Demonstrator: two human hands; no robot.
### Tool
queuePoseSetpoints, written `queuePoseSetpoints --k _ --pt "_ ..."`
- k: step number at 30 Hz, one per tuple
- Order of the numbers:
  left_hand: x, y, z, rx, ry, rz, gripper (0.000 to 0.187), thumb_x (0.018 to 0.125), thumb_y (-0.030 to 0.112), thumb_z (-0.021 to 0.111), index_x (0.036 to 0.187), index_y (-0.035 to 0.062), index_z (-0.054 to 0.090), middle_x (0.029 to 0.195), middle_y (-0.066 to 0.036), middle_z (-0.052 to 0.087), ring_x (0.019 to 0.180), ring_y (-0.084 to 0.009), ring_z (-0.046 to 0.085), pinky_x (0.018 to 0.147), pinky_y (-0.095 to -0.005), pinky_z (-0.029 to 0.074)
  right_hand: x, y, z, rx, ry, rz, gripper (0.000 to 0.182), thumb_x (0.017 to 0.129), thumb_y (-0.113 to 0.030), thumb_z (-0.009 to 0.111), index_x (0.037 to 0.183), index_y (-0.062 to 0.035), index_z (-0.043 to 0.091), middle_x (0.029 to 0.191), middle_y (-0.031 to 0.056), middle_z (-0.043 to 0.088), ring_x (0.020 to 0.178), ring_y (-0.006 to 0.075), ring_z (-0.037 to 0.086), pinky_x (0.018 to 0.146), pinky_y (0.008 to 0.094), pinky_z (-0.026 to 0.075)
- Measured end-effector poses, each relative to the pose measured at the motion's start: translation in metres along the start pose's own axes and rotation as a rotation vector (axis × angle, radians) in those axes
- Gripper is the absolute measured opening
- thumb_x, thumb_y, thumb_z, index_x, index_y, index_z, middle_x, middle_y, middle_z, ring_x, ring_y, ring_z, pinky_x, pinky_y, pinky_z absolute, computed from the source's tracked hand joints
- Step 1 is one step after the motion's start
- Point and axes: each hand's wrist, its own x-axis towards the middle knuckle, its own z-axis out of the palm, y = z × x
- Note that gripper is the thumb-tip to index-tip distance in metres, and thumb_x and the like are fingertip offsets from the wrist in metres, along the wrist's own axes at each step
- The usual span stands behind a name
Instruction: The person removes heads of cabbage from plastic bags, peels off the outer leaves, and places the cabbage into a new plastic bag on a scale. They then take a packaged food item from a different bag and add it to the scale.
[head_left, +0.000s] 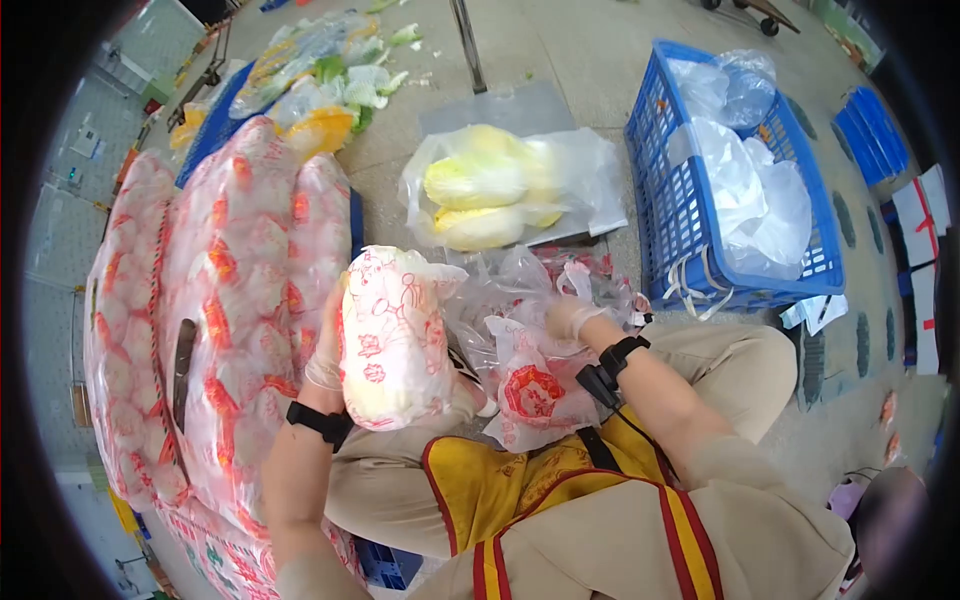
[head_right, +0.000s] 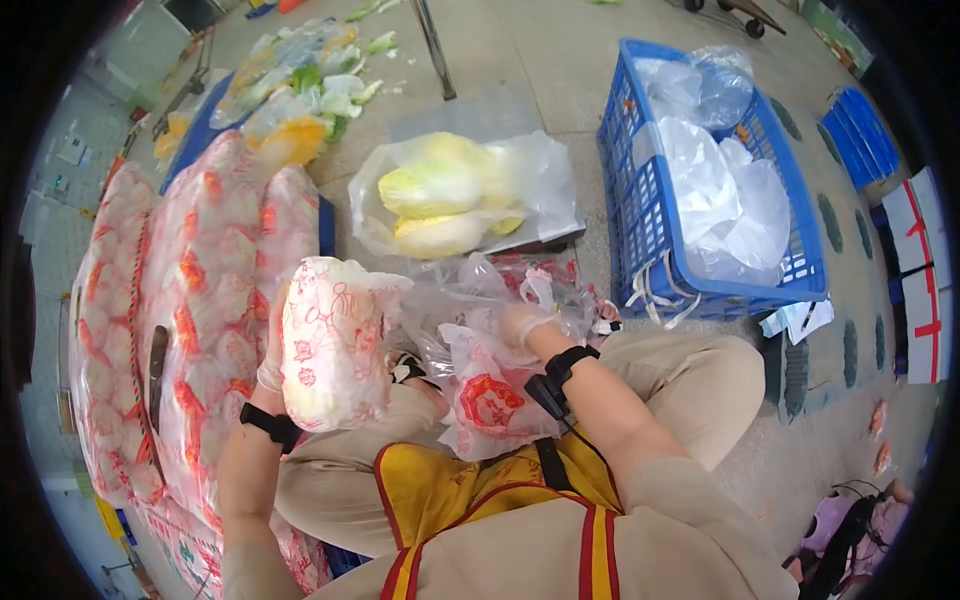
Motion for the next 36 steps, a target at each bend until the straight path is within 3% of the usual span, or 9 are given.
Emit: queuePoseSetpoints --k 3,7,13,20,25,27,30,33,36 --pt "-0.024 0.001 0.047 -0.09 0.016 0.079 0.051 0.093 0.045 0.044 0.128 0.0081 0.05 0.123 -0.01 0.057 0.109 -0.0225 0.057 0.097 -0.036 0.044 -0.06 -0.048 -0.083 0.728 0.439 0.033 0.027 0.083 -0.02 0.055 0.096 0.0005 0.067 0.098 0.015 0.068 0.083 0.0302 0.067 0.074 0.04 0.052" --pt "-0.035 0.008 0.068 0.014 -0.052 0.044 0.05 0.092 0.046 0.046 0.124 0.0087 0.052 0.118 -0.007 0.059 0.104 -0.0208 0.058 0.095 -0.0366 0.044 -0.107 -0.104 -0.105 1.958 0.02 -0.692 0.063 0.09 -0.04 0.057 0.138 -0.0063 0.033 0.12 0.0072 0.056 0.102 0.0159 0.058 0.084 0.029 0.049" --pt "-0.047 0.006 0.073 0.396 -0.038 0.174 0.054 0.093 0.051 0.043 0.127 0.0094 0.05 0.122 -0.004 0.057 0.11 -0.0175 0.055 0.097 -0.0361 0.042 -0.162 -0.142 -0.123 2.088 -0.017 -0.658 0.049 0.093 -0.038 0.05 0.131 -0.0069 0.043 0.114 0.0034 0.058 0.101 0.0138 0.059 0.087 0.0298 0.049" --pt "-0.058 -0.057 0.131 -0.13 -0.28 0.19 0.064 0.092 0.057 0.037 0.136 0.0106 0.039 0.129 -0.009 0.051 0.114 -0.0251 0.052 0.098 -0.0408 0.042 -0.165 -0.099 -0.124 1.365 0.519 -0.587 0.042 0.093 -0.034 0.05 0.117 0.0001 0.055 0.103 0.0017 0.062 0.084 0.0064 0.054 0.075 0.0266 0.048" --pt "-0.024 -0.111 0.119 -0.28 -0.16 0.28 0.064 0.092 0.057 0.037 0.135 0.01 0.04 0.129 -0.011 0.05 0.114 -0.0251 0.053 0.098 -0.0402 0.043 -0.199 -0.057 -0.14 0.979 0.776 -0.304 0.037 0.08 -0.026 0.065 0.108 -0.0022 0.062 0.102 0.0085 0.064 0.083 0.0143 0.058 0.072 0.0301 0.047" --pt "-0.021 -0.121 0.121 -0.33 -0.192 0.263 0.063 0.092 0.055 0.038 0.135 0.0093 0.04 0.129 -0.011 0.051 0.113 -0.0245 0.053 0.097 -0.0399 0.044 -0.211 -0.05 -0.142 0.839 0.949 -0.566 0.041 0.074 -0.019 0.065 0.111 -0.002 0.061 0.105 0.0123 0.062 0.089 0.0204 0.059 0.077 0.0333 0.046" --pt "-0.029 -0.137 0.124 -0.014 0.082 0.368 0.058 0.093 0.05 0.044 0.135 0.0105 0.039 0.126 -0.008 0.052 0.111 -0.0207 0.054 0.094 -0.0371 0.046 -0.189 -0.045 -0.132 0.361 1.12 -0.855 0.05 0.076 -0.016 0.062 0.124 -0.004 0.052 0.114 0.015 0.056 0.104 0.0254 0.054 0.089 0.0352 0.042" --pt "0.005 -0.17 0.026 0.019 -0.138 0.27 0.055 0.094 0.044 0.045 0.136 0.0112 0.034 0.125 -0.004 0.048 0.11 -0.0154 0.05 0.094 -0.0316 0.044 -0.201 -0.037 -0.131 0.338 0.668 -0.717 0.066 0.066 -0.025 0.066 0.127 -0.0053 0.049 0.113 0.0172 0.056 0.105 0.0337 0.052 0.086 0.0406 0.043" --pt "0.019 -0.189 -0.003 0.96 0.289 0.907 0.055 0.096 0.042 0.041 0.138 0.0091 0.03 0.132 -0.007 0.041 0.121 -0.0213 0.041 0.103 -0.0355 0.034 -0.183 -0.041 -0.114 0.393 0.628 -0.636 0.021 0.066 -0.017 0.061 0.081 -0.0038 0.065 0.077 0.0137 0.063 0.073 0.0313 0.06 0.064 0.0394 0.046"
